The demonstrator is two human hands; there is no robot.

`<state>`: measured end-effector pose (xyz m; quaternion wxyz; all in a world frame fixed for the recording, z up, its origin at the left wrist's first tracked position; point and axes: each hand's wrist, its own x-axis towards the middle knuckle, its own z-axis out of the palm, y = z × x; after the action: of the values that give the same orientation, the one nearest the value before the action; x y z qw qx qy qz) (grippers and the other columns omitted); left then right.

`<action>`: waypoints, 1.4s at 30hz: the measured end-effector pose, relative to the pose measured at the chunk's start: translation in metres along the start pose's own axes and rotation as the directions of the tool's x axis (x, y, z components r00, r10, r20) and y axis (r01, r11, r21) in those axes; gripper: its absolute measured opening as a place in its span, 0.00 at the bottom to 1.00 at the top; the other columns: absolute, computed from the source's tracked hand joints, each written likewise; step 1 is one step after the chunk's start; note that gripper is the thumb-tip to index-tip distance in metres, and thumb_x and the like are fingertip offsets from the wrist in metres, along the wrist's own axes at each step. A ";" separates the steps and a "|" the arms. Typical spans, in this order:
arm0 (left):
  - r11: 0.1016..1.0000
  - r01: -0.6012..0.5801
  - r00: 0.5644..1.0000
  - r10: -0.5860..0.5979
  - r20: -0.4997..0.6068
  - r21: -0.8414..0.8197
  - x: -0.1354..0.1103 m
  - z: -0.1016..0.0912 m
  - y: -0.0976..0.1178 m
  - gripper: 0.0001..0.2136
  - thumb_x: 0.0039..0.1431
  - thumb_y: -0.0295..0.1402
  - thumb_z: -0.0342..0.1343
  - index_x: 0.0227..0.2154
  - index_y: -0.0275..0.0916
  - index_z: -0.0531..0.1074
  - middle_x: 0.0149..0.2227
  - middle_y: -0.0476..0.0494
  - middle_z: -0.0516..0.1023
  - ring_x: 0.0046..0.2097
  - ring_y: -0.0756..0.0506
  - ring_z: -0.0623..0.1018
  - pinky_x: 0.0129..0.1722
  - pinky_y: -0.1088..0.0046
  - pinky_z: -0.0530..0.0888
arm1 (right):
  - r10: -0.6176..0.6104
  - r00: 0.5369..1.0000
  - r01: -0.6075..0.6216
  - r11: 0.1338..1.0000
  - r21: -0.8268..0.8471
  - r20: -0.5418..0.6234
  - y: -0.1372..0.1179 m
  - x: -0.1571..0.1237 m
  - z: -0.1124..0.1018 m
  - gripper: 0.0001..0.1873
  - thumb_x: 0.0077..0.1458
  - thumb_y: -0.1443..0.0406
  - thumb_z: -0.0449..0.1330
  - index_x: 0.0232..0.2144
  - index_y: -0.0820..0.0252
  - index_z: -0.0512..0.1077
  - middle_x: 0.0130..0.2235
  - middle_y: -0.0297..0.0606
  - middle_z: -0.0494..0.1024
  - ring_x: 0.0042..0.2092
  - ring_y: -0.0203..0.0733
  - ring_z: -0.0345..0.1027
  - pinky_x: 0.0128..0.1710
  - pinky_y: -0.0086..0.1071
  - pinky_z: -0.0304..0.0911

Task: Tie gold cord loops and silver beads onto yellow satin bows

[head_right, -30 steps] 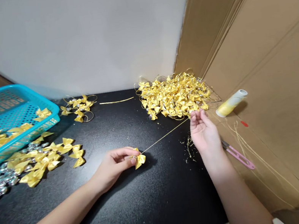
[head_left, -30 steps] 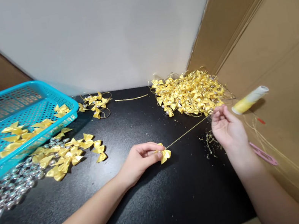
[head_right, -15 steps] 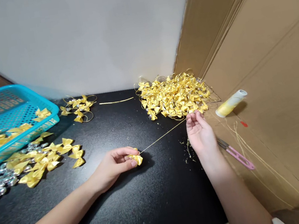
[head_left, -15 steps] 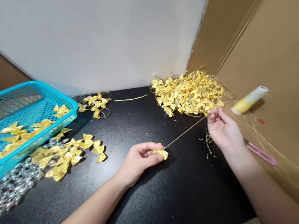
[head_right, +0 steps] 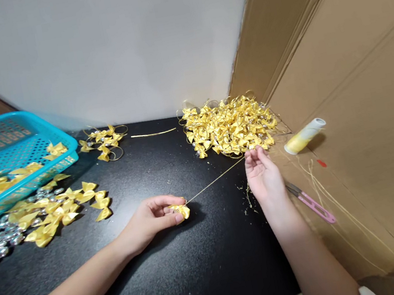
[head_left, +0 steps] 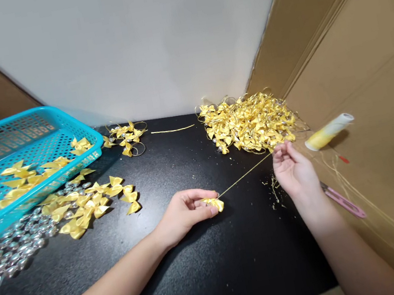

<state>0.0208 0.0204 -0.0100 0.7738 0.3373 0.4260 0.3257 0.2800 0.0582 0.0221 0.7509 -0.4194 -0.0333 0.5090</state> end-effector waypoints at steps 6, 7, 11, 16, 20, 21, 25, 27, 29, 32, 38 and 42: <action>0.997 -0.070 0.998 0.070 -0.009 -0.015 0.001 -0.002 0.000 0.15 0.38 0.33 0.74 0.33 0.36 0.82 0.34 0.43 0.85 0.34 0.48 0.81 0.41 0.72 0.76 | -0.006 1.000 0.006 1.000 -0.004 0.023 0.001 0.002 -0.002 0.11 0.62 0.72 0.58 0.26 0.64 0.72 0.23 0.28 0.75 0.25 0.25 0.74 0.27 0.13 0.71; 0.996 -0.086 0.996 0.086 -0.010 -0.025 0.001 -0.003 0.000 0.13 0.41 0.35 0.72 0.32 0.36 0.82 0.35 0.41 0.85 0.35 0.47 0.81 0.43 0.71 0.75 | -0.007 1.000 0.007 1.000 -0.005 0.025 0.001 0.003 -0.003 0.10 0.61 0.72 0.59 0.26 0.64 0.72 0.23 0.28 0.75 0.26 0.25 0.74 0.27 0.13 0.71; 0.995 -0.083 0.996 0.083 0.008 -0.056 0.001 -0.002 0.001 0.10 0.45 0.36 0.70 0.31 0.37 0.83 0.35 0.41 0.85 0.37 0.46 0.80 0.45 0.70 0.74 | -0.007 1.000 0.007 1.000 -0.006 0.015 0.001 0.003 -0.003 0.10 0.60 0.72 0.60 0.26 0.63 0.71 0.24 0.28 0.75 0.26 0.25 0.73 0.27 0.13 0.71; 0.996 -0.073 0.996 0.075 0.046 -0.050 0.001 -0.003 0.002 0.13 0.41 0.34 0.73 0.32 0.38 0.83 0.34 0.44 0.85 0.36 0.49 0.80 0.45 0.72 0.72 | -0.004 1.000 0.004 1.000 -0.004 -0.001 0.001 0.002 -0.002 0.11 0.62 0.73 0.57 0.26 0.63 0.71 0.24 0.29 0.75 0.26 0.26 0.73 0.27 0.14 0.71; 0.997 -0.068 0.997 0.069 0.022 -0.035 0.002 -0.004 0.001 0.11 0.43 0.33 0.72 0.31 0.38 0.83 0.33 0.45 0.85 0.35 0.50 0.79 0.43 0.74 0.72 | -0.001 1.000 0.001 1.000 -0.003 -0.002 0.002 0.002 -0.002 0.13 0.64 0.73 0.54 0.27 0.64 0.71 0.24 0.29 0.75 0.25 0.25 0.73 0.27 0.14 0.71; 0.997 -0.068 0.998 0.068 0.011 -0.028 0.003 -0.004 0.001 0.10 0.43 0.34 0.71 0.31 0.38 0.83 0.32 0.45 0.85 0.34 0.50 0.79 0.42 0.75 0.72 | 0.000 1.000 0.000 1.000 -0.005 -0.001 0.002 0.002 -0.002 0.13 0.63 0.73 0.55 0.26 0.64 0.71 0.24 0.29 0.75 0.25 0.26 0.73 0.27 0.14 0.71; 0.998 -0.066 0.998 0.066 -0.006 0.020 0.003 -0.003 0.003 0.09 0.45 0.34 0.71 0.31 0.38 0.82 0.33 0.45 0.85 0.34 0.51 0.79 0.40 0.76 0.72 | -0.002 1.000 0.002 1.000 -0.010 0.008 0.002 0.002 -0.002 0.13 0.63 0.74 0.55 0.26 0.64 0.71 0.23 0.30 0.75 0.25 0.26 0.73 0.27 0.14 0.71; 0.999 -0.051 0.999 0.051 0.009 0.016 0.002 -0.002 0.003 0.12 0.42 0.32 0.72 0.31 0.37 0.82 0.32 0.46 0.85 0.34 0.50 0.80 0.40 0.75 0.73 | -0.011 1.000 0.012 1.000 -0.014 0.016 0.001 0.003 -0.003 0.13 0.63 0.74 0.55 0.26 0.64 0.71 0.23 0.30 0.75 0.25 0.26 0.73 0.26 0.14 0.71; 0.999 -0.037 0.999 0.037 0.021 0.011 0.001 -0.001 0.002 0.14 0.38 0.30 0.74 0.32 0.37 0.81 0.31 0.46 0.84 0.32 0.50 0.80 0.40 0.74 0.74 | -0.030 0.999 0.031 0.999 -0.021 0.030 0.001 0.005 -0.005 0.11 0.61 0.73 0.58 0.26 0.64 0.71 0.23 0.28 0.75 0.25 0.25 0.73 0.27 0.13 0.71; 0.999 -0.043 0.999 0.043 0.008 0.020 0.000 0.000 -0.001 0.16 0.37 0.29 0.74 0.32 0.36 0.80 0.29 0.47 0.84 0.30 0.51 0.80 0.39 0.74 0.75 | -0.065 0.996 0.067 0.997 -0.031 0.053 0.001 0.009 -0.007 0.09 0.58 0.72 0.63 0.26 0.63 0.70 0.24 0.26 0.75 0.26 0.25 0.73 0.27 0.13 0.71; 0.999 -0.040 0.999 0.040 -0.004 0.010 0.000 0.000 -0.002 0.16 0.37 0.29 0.74 0.31 0.35 0.79 0.30 0.47 0.84 0.30 0.51 0.81 0.37 0.76 0.76 | -0.104 0.993 0.106 0.994 -0.023 0.055 0.001 0.012 -0.010 0.08 0.57 0.72 0.63 0.26 0.63 0.70 0.23 0.25 0.74 0.27 0.25 0.72 0.26 0.13 0.70; 1.000 -0.029 0.999 0.029 0.025 0.010 -0.002 0.001 0.000 0.14 0.38 0.28 0.74 0.31 0.35 0.80 0.29 0.49 0.83 0.30 0.52 0.80 0.39 0.76 0.75 | -0.108 0.994 0.108 0.994 -0.005 0.032 -0.001 0.012 -0.008 0.10 0.61 0.73 0.58 0.26 0.63 0.70 0.23 0.26 0.74 0.26 0.24 0.72 0.26 0.13 0.69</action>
<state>0.0207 0.0189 -0.0092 0.7725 0.3515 0.4129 0.3304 0.2906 0.0624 0.0133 0.7754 -0.4112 -0.0694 0.4742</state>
